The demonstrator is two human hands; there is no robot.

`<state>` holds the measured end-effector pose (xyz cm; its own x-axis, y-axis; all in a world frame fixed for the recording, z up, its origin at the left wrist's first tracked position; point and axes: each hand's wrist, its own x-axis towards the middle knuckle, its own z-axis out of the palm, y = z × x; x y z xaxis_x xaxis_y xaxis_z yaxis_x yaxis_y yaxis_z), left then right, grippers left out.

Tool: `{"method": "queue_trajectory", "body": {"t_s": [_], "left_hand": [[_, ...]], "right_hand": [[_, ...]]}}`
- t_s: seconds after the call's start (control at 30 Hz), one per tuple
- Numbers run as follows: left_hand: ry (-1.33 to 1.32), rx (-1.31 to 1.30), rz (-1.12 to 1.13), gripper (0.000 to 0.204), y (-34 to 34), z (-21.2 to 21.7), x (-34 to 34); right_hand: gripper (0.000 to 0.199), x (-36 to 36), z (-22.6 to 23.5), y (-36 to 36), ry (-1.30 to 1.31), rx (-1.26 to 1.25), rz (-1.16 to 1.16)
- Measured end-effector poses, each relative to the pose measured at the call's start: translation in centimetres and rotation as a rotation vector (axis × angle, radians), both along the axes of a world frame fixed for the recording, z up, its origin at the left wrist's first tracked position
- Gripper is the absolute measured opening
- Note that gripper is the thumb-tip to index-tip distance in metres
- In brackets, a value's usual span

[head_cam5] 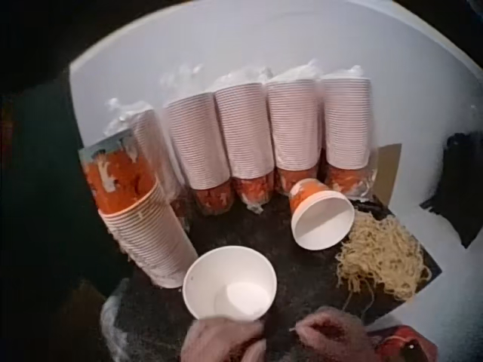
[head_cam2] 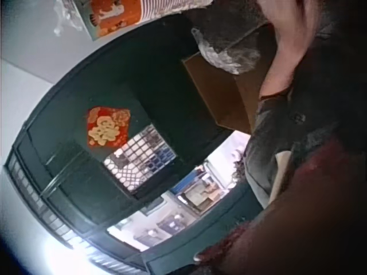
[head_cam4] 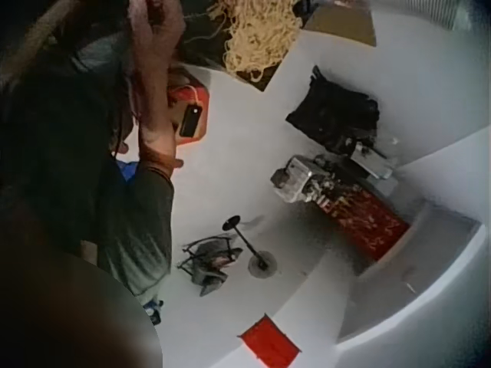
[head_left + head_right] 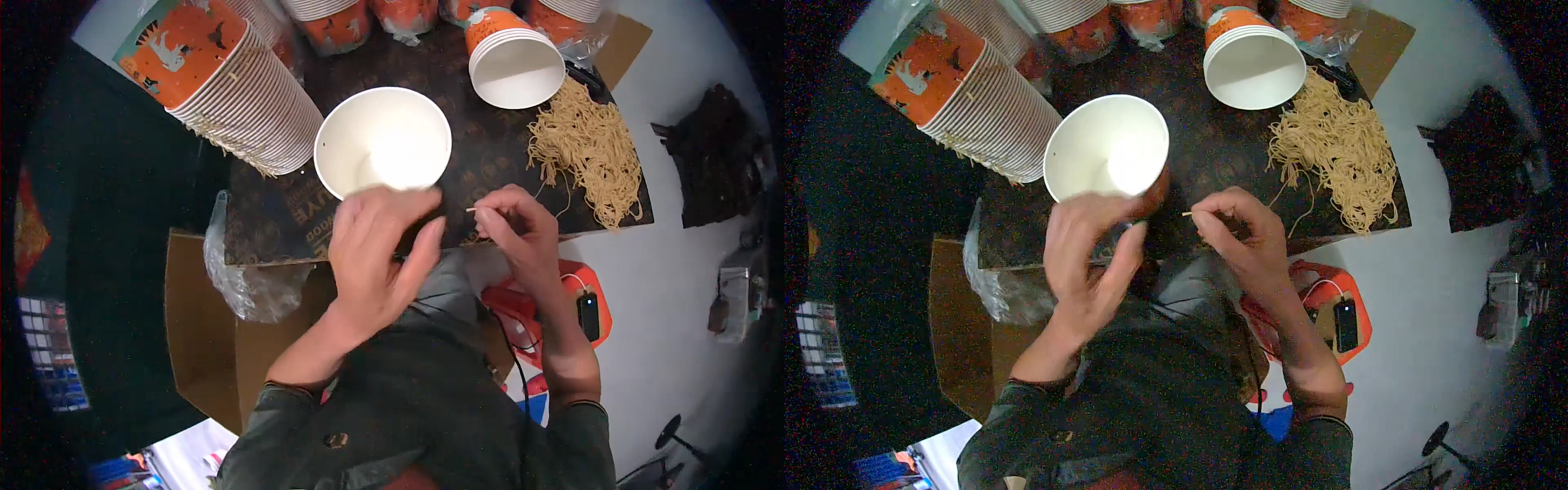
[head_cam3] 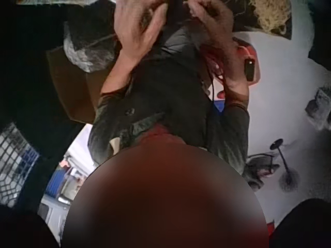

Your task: Attaching elastic strings to pre-punched holes in paper cups.

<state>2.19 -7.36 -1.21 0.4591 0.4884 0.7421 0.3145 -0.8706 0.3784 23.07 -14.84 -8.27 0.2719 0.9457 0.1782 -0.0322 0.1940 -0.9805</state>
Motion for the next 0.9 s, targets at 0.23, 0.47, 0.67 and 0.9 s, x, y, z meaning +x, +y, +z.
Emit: {"method": "queue_trajectory", "body": {"t_s": [0.23, 0.47, 0.67, 0.9], "left_hand": [[0.307, -0.297, 0.149, 0.042, 2.8, 0.4, 0.7], [-0.154, -0.740, 0.066, 0.036, 2.5, 0.3, -2.5], [-0.158, -0.802, 0.086, 0.047, 1.5, 0.7, -4.8], [-0.175, -0.764, 0.051, 0.056, 1.4, 0.4, -5.3]], "right_hand": [[0.005, -2.4, 0.9, 2.6, 0.007, 0.081, -0.182], [0.010, -4.1, 3.1, 4.5, -0.207, 0.300, -0.208], [0.014, -6.2, 4.3, 6.8, -0.365, 0.456, -0.208], [0.013, -7.4, 4.3, 7.5, -0.465, 0.478, -0.234]]}}
